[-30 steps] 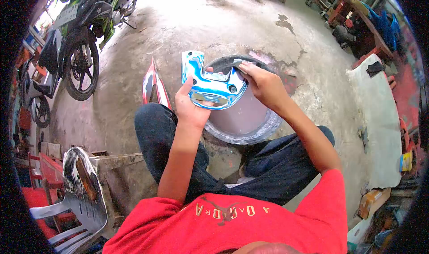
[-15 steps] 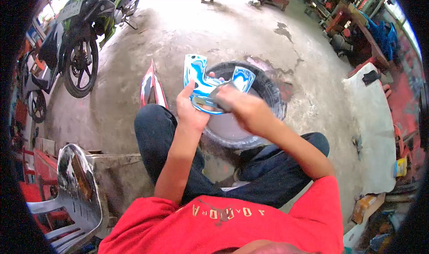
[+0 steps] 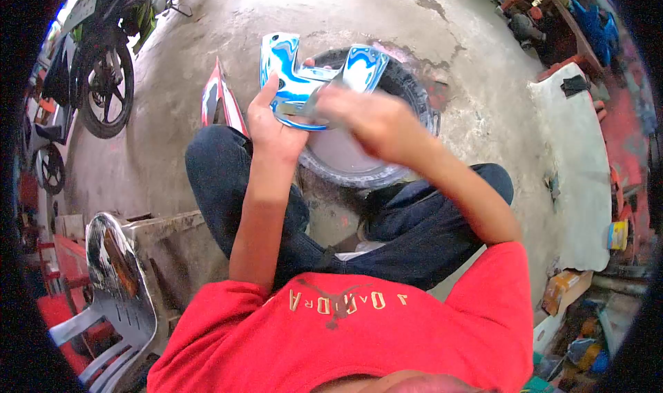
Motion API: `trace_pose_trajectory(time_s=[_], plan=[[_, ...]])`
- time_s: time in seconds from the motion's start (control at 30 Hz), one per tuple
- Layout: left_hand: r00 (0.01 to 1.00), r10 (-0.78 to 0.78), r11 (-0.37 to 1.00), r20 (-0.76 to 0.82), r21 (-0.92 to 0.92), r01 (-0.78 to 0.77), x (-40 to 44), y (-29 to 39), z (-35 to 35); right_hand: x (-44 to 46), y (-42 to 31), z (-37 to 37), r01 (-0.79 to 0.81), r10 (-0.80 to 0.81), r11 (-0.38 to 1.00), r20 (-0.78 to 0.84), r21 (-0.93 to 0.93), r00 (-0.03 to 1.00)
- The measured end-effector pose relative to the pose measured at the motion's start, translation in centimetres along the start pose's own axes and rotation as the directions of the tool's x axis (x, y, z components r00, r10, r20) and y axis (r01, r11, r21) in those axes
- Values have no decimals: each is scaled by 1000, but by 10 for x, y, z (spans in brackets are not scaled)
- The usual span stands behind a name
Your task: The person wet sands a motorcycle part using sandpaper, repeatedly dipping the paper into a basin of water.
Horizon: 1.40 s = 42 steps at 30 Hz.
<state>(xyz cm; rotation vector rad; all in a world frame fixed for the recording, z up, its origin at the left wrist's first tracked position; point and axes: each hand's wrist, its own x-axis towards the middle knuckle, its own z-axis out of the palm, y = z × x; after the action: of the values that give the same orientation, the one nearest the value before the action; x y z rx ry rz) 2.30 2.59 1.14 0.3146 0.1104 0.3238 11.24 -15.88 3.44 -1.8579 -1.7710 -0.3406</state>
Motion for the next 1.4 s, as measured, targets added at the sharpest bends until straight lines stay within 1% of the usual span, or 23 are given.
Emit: trace_pose_trajectory(time_s=[0.03, 0.1, 0.2, 0.23, 0.3, 0.33, 0.37, 0.43, 0.47, 0.63, 0.7, 0.77, 0.83, 0.9, 0.97, 1.03, 1.07, 1.1, 1.17, 1.23, 1.3, 1.37, 1.4], plan=[[1000, 12, 1000, -6, 2, -12, 1, 0, 6, 0, 26, -4, -18, 17, 1000, -70, -15, 997], [1000, 24, 999, 1, 25, -24, -5, -2, 6, 6, 49, -17, -409, 408, 913, -76, 0, 910], [998, -10, 1000, 56, -23, 11, 0, -1, 5, -4, 34, 0, -286, 284, 958, -98, -3, 954], [997, -9, 999, 70, -35, 12, 3, -1, 0, -2, 17, 5, -114, 110, 993, -88, -33, 990], [995, -8, 998, 100, -56, 14, 8, 1, -11, 3, -13, 2, 28, -27, 998, -31, 52, 999], [997, -9, 999, 83, -47, 13, 8, 1, -9, 0, -2, 3, 16, -13, 999, -56, 52, 998], [998, 3, 1000, 56, -21, -1, 6, 0, -7, -2, 19, 1, -31, 31, 999, -44, 16, 999], [1000, 28, 999, 9, 22, -28, 2, -1, 2, -2, 45, -11, -412, 417, 898, -5, 154, 909], [999, 37, 998, 2, 54, -37, 0, -1, 5, 2, 53, -14, -522, 523, 851, -7, 57, 852], [997, 50, 998, -52, 31, -49, 5, 0, 2, -2, -12, 8, 11, -7, 997, -50, 78, 999], [998, 46, 999, -32, 3, -46, 7, -1, -4, -7, 14, 11, -47, 49, 998, -52, 45, 997], [998, 49, 998, -43, 49, -47, 2, -2, 5, -5, 47, 1, -347, 357, 929, -68, 129, 931], [996, 51, 996, -71, 73, -46, -2, -4, 9, -2, 52, -5, -407, 409, 911, -20, 68, 912], [992, 67, 996, -106, 71, -60, 2, -3, 6, -9, 28, 15, -126, 131, 990, -84, 61, 988], [997, 75, 990, -25, 120, -71, 0, -1, 1, -3, -3, 13, 25, -19, 994, -54, 109, 998], [989, 143, 956, -26, 262, -131, -4, -3, 15, -6, 33, 11, -13, 17, 999, -62, 52, 998], [991, 128, 962, -30, 246, -117, -7, -4, 19, -6, 52, 9, -157, 156, 988, -114, 0, 981], [994, 105, 972, -35, 215, -95, -8, -4, 18, -2, 68, 6, -180, 163, 981, -189, -78, 968], [998, 61, 987, -34, 153, -55, -7, -1, 16, -10, 70, 11, -288, 284, 958, -146, -3, 948], [991, 112, 974, -73, 207, -95, -9, -1, 23, -4, 23, 10, -28, 18, 997, -149, -66, 989], [982, 188, 933, -21, 315, -172, -4, 2, 14, -4, -7, 13, 135, -131, 989, -57, 60, 990], [984, 175, 944, -27, 290, -160, -4, 2, 12, -10, 26, 15, 67, -64, 997, -57, 44, 996], [986, 163, 949, -45, 282, -144, -7, 1, 15, -6, 47, 13, -21, 43, 986, -134, 167, 990]])
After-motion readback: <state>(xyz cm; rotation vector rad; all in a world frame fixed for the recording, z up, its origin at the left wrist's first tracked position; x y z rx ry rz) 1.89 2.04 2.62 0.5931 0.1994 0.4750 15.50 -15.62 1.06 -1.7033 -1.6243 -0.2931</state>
